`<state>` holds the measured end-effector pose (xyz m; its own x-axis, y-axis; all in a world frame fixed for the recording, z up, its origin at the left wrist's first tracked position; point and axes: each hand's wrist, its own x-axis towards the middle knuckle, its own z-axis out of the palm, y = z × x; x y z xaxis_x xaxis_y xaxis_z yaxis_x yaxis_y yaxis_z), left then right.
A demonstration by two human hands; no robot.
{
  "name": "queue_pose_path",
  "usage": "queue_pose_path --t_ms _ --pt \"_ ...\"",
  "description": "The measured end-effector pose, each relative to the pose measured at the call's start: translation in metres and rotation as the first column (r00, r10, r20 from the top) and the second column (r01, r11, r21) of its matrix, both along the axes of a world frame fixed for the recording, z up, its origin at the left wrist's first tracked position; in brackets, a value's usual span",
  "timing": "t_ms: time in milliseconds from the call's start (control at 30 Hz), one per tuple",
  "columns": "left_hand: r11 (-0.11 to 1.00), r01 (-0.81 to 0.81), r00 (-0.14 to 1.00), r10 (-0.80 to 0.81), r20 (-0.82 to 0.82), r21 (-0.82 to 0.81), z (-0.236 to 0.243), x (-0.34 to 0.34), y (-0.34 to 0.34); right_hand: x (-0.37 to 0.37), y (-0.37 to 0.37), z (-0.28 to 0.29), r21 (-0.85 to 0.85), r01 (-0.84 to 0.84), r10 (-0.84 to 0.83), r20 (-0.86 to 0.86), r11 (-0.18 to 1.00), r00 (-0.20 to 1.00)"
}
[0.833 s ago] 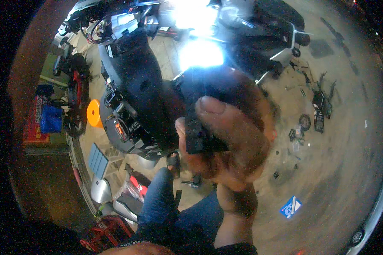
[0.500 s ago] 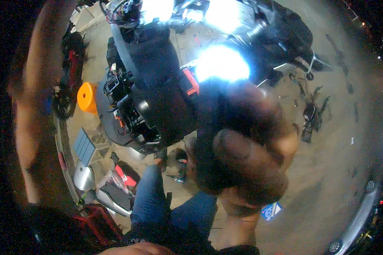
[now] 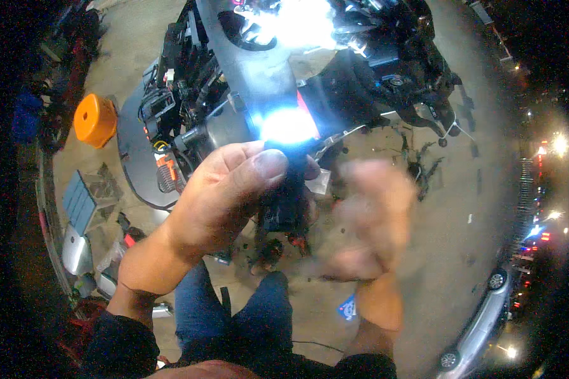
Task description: The person uses a flashlight and a screwdriver to work on the internal components of a scooter. They repeatedly adjust the flashlight to illuminate different areas and use the screwdriver to manipulate parts within the scooter's body.
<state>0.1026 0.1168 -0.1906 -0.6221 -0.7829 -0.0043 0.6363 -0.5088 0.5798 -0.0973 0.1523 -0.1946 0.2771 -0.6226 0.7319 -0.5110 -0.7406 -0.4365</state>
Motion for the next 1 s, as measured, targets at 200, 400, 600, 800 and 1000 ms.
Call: queue_pose_path --t_ms 200,400,600,800,1000 --pt "0.983 0.167 0.973 -0.176 -0.148 -0.072 0.009 -0.024 0.004 -0.088 -0.116 0.087 0.108 0.213 -0.181 -0.247 0.971 0.952" --pt "0.984 0.155 0.941 -0.174 -0.291 -0.089 0.007 -0.044 0.012 -0.119 -0.158 0.095 0.523 0.261 -0.125 -0.281 0.811 0.951" --pt "0.992 0.104 0.937 -0.120 -0.329 -0.067 0.000 -0.052 0.009 -0.115 -0.150 0.089 0.571 0.139 0.004 -0.242 0.809 0.970" --pt "0.994 0.111 0.915 -0.100 -0.391 0.006 -0.003 -0.053 0.006 -0.115 -0.145 0.081 0.498 0.193 -0.094 -0.217 0.845 0.972" --pt "0.993 0.114 0.906 -0.117 -0.408 -0.032 -0.009 -0.053 0.003 -0.118 -0.142 0.075 0.453 0.165 -0.112 -0.142 0.876 0.984"
